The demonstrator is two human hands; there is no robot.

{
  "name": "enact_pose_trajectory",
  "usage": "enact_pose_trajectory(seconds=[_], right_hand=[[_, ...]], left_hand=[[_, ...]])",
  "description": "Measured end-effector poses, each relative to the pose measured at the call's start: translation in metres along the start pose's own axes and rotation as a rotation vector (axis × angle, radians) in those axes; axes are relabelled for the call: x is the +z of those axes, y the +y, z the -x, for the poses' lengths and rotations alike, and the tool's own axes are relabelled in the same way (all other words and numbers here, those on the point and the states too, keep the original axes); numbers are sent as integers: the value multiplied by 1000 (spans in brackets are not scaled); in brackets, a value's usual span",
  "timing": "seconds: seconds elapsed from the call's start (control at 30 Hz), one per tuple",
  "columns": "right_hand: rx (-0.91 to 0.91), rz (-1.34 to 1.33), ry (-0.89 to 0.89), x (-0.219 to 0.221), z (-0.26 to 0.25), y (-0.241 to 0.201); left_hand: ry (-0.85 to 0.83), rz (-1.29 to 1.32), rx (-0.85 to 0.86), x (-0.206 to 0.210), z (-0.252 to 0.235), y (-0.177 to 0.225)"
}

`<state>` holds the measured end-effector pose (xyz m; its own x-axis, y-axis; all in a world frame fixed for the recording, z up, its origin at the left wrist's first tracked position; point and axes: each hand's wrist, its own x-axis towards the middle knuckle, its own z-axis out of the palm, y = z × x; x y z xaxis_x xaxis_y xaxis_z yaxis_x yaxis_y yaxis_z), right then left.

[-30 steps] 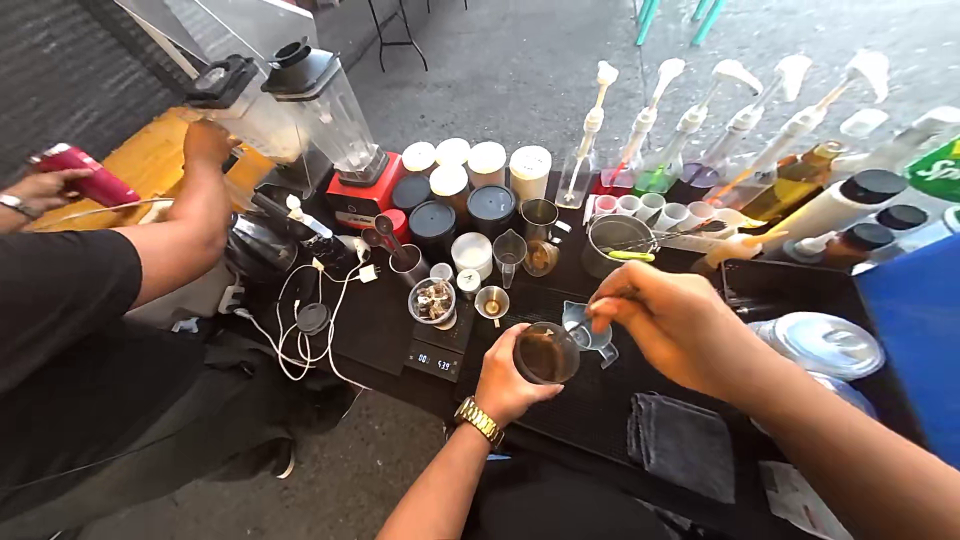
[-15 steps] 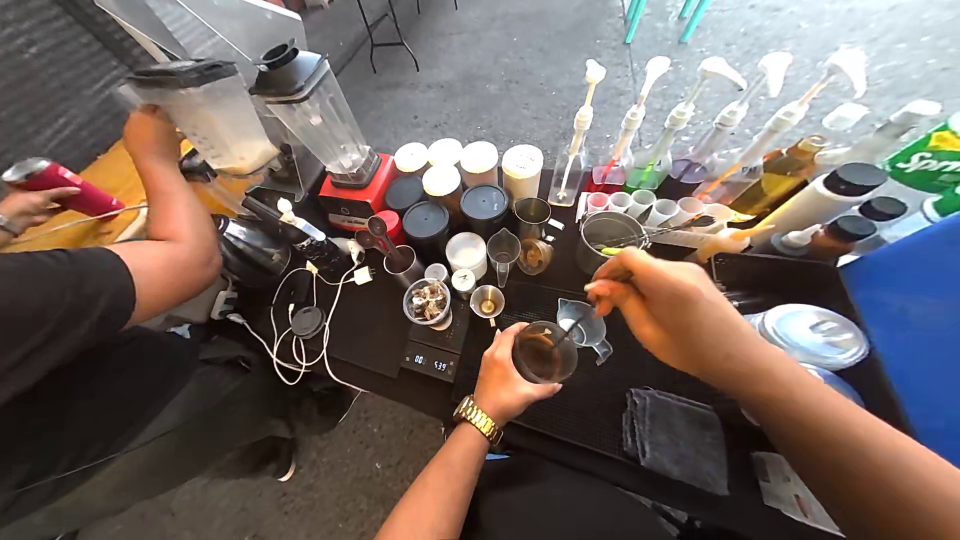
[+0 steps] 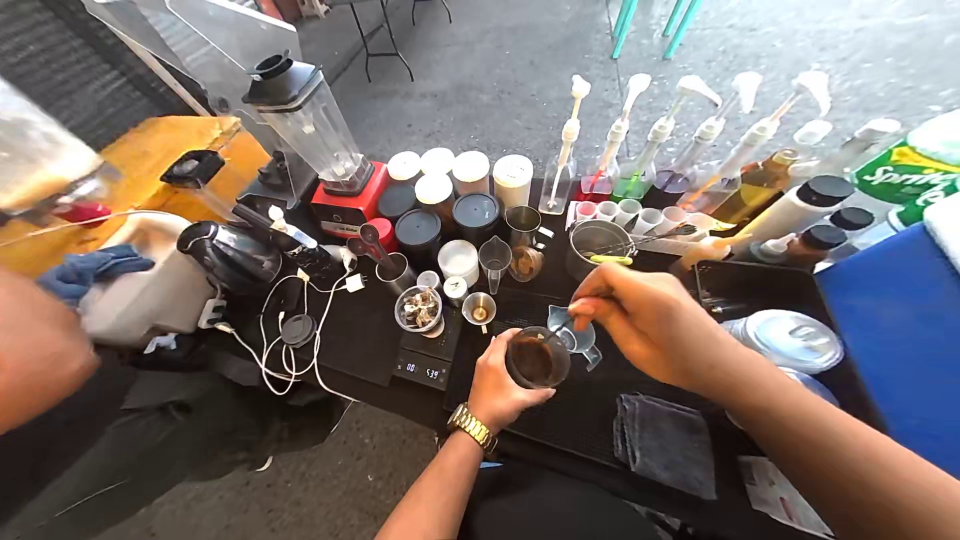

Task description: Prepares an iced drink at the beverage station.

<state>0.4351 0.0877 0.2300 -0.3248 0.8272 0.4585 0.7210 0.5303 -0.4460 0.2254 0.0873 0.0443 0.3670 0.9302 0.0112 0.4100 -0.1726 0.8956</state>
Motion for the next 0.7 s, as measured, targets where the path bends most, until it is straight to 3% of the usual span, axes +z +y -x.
enact_pose_trajectory(seconds=[0.53, 0.7], right_hand=[[-21, 14, 66, -1, 5, 2], [-8, -7, 6, 0, 6, 1]], left_hand=[[8, -3, 3, -1, -2, 1], [6, -8, 11, 0, -1, -1]])
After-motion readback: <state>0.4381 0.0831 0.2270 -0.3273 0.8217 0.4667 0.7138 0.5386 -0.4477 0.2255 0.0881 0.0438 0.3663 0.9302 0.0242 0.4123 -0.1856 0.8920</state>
